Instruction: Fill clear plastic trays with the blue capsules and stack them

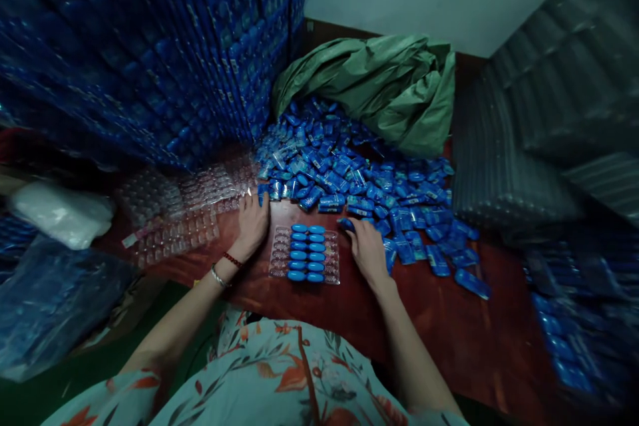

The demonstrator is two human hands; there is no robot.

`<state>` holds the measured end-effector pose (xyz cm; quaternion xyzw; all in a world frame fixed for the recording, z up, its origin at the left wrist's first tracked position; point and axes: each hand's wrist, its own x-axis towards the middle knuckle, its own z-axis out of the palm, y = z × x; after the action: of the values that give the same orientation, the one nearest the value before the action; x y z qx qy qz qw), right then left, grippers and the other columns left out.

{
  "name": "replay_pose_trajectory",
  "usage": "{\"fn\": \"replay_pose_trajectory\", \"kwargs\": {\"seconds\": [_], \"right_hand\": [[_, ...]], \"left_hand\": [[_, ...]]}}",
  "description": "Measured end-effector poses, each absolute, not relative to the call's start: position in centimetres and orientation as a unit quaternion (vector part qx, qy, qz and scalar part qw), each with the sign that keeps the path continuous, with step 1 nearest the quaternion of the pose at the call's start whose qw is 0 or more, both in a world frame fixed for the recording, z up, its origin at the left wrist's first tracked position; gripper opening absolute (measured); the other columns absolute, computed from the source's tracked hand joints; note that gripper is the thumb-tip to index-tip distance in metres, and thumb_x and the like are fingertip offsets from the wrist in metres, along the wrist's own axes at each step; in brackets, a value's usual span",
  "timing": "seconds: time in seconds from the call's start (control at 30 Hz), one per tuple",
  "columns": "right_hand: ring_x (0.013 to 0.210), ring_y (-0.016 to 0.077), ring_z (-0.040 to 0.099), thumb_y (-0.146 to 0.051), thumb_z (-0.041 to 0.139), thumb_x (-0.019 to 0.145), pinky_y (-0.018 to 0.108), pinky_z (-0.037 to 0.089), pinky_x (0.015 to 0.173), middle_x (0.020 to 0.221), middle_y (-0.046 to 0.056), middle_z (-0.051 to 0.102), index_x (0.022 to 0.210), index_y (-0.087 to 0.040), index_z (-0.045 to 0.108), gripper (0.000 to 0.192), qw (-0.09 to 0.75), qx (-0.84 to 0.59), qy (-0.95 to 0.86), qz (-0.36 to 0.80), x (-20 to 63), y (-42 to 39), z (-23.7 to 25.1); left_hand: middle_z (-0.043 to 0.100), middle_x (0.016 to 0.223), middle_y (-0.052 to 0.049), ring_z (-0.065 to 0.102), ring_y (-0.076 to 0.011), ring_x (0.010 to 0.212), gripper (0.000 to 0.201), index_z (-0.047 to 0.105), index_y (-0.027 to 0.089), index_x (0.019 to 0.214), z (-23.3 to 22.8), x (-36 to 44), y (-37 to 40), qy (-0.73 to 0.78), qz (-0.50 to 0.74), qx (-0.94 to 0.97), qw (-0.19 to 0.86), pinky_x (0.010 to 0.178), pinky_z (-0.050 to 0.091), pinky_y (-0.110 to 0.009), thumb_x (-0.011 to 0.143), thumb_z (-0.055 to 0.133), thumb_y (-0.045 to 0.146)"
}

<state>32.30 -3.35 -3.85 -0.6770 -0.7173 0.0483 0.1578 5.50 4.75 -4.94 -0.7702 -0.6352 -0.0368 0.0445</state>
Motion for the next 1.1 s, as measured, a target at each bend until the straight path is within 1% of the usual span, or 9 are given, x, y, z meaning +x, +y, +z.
{"fn": "replay_pose_trajectory", "kwargs": {"seconds": [0.1, 0.17, 0.27, 0.37, 0.5, 0.63, 0.73, 0.9, 1.1], "right_hand": [[0.092, 0.0205, 0.058, -0.03, 0.043, 0.092, 0.031, 0.046, 0.077, 0.104, 0.01, 0.06, 0.118, -0.017, 0.047, 0.03, 0.29, -0.681, -0.662, 0.117, 32.2, -5.2, -3.6], [0.091, 0.0192, 0.058, -0.031, 0.045, 0.092, 0.03, 0.047, 0.078, 0.102, 0.008, 0.06, 0.113, -0.019, 0.051, 0.025, 0.309, -0.657, -0.67, 0.152, 31.9, -5.6, -3.1], [0.095, 0.0187, 0.056, -0.023, 0.041, 0.092, 0.031, 0.046, 0.083, 0.102, 0.007, 0.058, 0.111, -0.022, 0.056, 0.025, 0.277, -0.62, -0.719, 0.149, 31.4, -5.1, -2.3], [0.095, 0.0206, 0.053, -0.012, 0.035, 0.09, 0.034, 0.046, 0.082, 0.105, 0.009, 0.058, 0.12, -0.021, 0.054, 0.036, 0.19, -0.605, -0.766, 0.107, 31.2, -4.1, -1.8], [0.089, 0.0231, 0.053, -0.014, 0.036, 0.091, 0.035, 0.043, 0.078, 0.1, 0.011, 0.06, 0.121, -0.013, 0.051, 0.034, 0.112, -0.606, -0.784, 0.08, 31.3, -3.5, -1.4], [0.086, 0.0215, 0.054, -0.018, 0.038, 0.092, 0.032, 0.041, 0.076, 0.094, 0.009, 0.061, 0.107, -0.016, 0.056, 0.023, 0.095, -0.586, -0.799, 0.1, 31.5, -3.3, -0.8], [0.087, 0.0205, 0.054, -0.017, 0.039, 0.092, 0.031, 0.04, 0.075, 0.094, 0.008, 0.061, 0.105, -0.017, 0.056, 0.021, 0.085, -0.571, -0.81, 0.102, 31.5, -2.9, -0.4], [0.09, 0.0222, 0.054, -0.018, 0.038, 0.093, 0.033, 0.04, 0.076, 0.101, 0.009, 0.062, 0.116, -0.017, 0.053, 0.028, 0.084, -0.57, -0.813, 0.083, 31.1, -2.6, -0.2], [0.089, 0.0225, 0.053, -0.022, 0.04, 0.093, 0.034, 0.042, 0.076, 0.097, 0.01, 0.062, 0.113, -0.016, 0.056, 0.026, 0.116, -0.579, -0.802, 0.096, 30.7, -2.9, -0.4]], "left_hand": [[0.049, 0.124, -0.023, 0.048, -0.0349, 0.111, 0.048, 0.04, 0.013, 0.136, -5.5, 5.3, 4.8, -0.63, -0.068, -0.773, 0.033, 0.091, 0.036, -0.049, 0.093, 0.034, 0.035], [0.051, 0.121, -0.024, 0.05, -0.0354, 0.108, 0.052, 0.04, 0.014, 0.136, -5.7, 5.5, 5.4, -0.633, -0.089, -0.768, 0.024, 0.088, 0.038, -0.049, 0.092, 0.039, 0.04], [0.058, 0.109, -0.023, 0.055, -0.0325, 0.102, 0.043, 0.044, 0.011, 0.133, -5.3, 6.0, 6.4, -0.639, -0.111, -0.761, 0.0, 0.086, 0.04, -0.046, 0.093, 0.033, 0.023], [0.061, 0.107, -0.02, 0.058, -0.0294, 0.099, 0.042, 0.045, 0.011, 0.13, -4.0, 5.7, 6.2, -0.634, -0.147, -0.758, -0.041, 0.086, 0.042, -0.045, 0.091, 0.029, 0.012], [0.065, 0.1, -0.013, 0.063, -0.0222, 0.082, 0.038, 0.042, 0.013, 0.127, -2.2, 3.8, 3.6, -0.645, -0.268, -0.688, -0.197, 0.071, 0.048, -0.033, 0.091, 0.042, 0.027], [0.063, 0.084, -0.004, 0.06, -0.0155, 0.07, 0.027, 0.056, 0.016, 0.102, -1.5, 2.3, 0.7, -0.587, -0.342, -0.657, -0.326, 0.065, 0.048, -0.026, 0.086, 0.053, 0.037], [0.061, 0.09, -0.005, 0.059, -0.0159, 0.08, 0.023, 0.061, 0.016, 0.094, -1.9, 2.7, 0.2, -0.543, -0.371, -0.676, -0.333, 0.069, 0.048, -0.026, 0.085, 0.055, 0.036], [0.063, 0.094, -0.006, 0.058, -0.0175, 0.082, 0.037, 0.054, 0.015, 0.117, -3.2, 3.8, 1.8, -0.567, -0.338, -0.67, -0.34, 0.077, 0.048, -0.032, 0.085, 0.054, 0.034], [0.065, 0.098, -0.008, 0.059, -0.0191, 0.087, 0.03, 0.06, 0.015, 0.107, -3.9, 3.5, 2.3, -0.556, -0.323, -0.678, -0.356, 0.082, 0.048, -0.034, 0.086, 0.051, 0.034]]}}
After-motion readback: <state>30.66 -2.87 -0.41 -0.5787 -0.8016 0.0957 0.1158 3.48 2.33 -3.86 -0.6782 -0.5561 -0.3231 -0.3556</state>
